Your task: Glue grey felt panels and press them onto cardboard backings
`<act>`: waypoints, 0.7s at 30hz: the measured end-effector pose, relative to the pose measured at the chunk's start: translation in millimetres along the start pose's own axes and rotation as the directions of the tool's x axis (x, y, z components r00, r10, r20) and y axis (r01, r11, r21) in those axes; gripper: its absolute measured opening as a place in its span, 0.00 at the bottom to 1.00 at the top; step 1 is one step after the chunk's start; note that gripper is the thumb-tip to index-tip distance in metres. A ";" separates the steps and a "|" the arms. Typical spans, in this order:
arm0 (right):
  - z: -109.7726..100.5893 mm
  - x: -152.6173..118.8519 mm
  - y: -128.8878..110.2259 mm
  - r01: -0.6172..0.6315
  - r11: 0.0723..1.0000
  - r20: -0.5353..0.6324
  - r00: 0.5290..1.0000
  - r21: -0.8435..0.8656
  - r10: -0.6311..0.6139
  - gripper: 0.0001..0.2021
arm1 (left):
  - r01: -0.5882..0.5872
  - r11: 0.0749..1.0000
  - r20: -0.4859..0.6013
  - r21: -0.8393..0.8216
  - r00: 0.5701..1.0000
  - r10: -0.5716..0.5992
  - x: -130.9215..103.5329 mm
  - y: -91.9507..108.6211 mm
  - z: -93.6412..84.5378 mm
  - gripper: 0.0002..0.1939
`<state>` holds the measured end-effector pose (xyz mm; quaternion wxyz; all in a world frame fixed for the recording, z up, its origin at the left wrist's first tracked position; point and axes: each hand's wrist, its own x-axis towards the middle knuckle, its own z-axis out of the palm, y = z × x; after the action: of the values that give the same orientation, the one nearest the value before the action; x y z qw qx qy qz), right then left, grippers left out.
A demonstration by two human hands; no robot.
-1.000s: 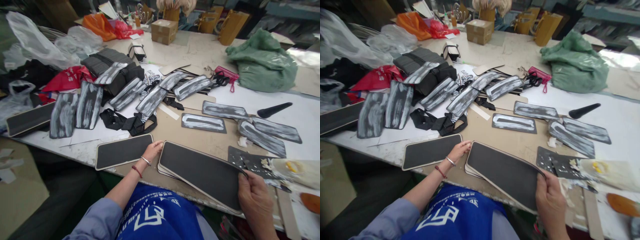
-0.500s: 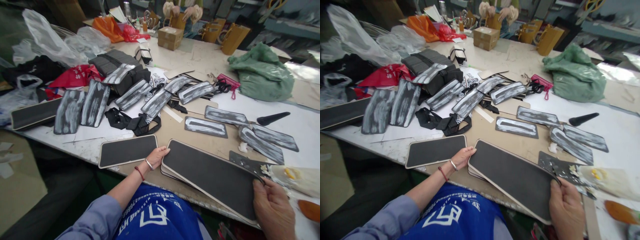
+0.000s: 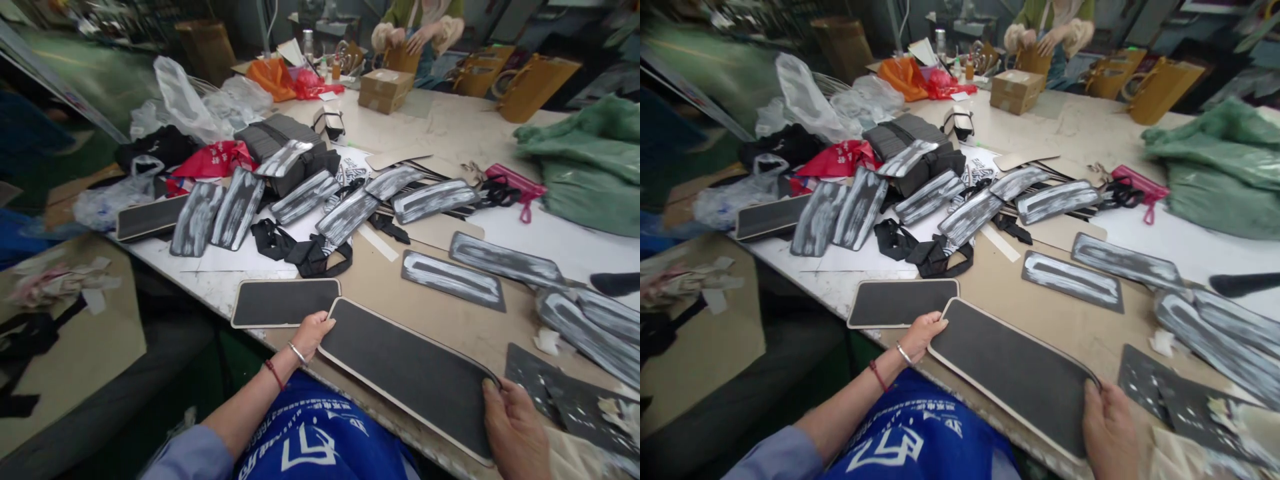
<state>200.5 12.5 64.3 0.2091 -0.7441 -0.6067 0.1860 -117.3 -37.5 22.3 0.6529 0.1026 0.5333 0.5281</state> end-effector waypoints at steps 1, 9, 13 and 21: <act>10.6 3.8 -6.2 0.024 1.000 0.020 0.999 0.015 -0.025 0.20 | -0.019 1.000 -0.031 -0.002 0.999 0.019 -3.8 2.6 -8.9 0.19; 130.3 11.6 -121.6 0.319 0.900 0.182 0.906 0.298 -0.382 0.18 | -0.148 0.985 -0.362 0.087 0.917 0.169 -35.3 41.0 -120.7 0.17; 179.6 3.6 -175.4 0.450 0.843 0.251 0.814 0.296 -0.523 0.13 | -0.152 0.977 -0.488 0.151 0.848 0.208 -41.1 63.9 -162.8 0.17; 211.9 43.8 -216.1 0.664 0.748 0.219 0.728 0.009 -0.649 0.09 | 0.128 0.785 -0.633 0.606 0.675 0.379 -38.5 72.9 -204.7 0.21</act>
<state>-81.6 111.7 0.5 0.1704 -0.4647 -0.8548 0.1559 -319.5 -125.5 11.8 0.2769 0.1262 0.8774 0.3708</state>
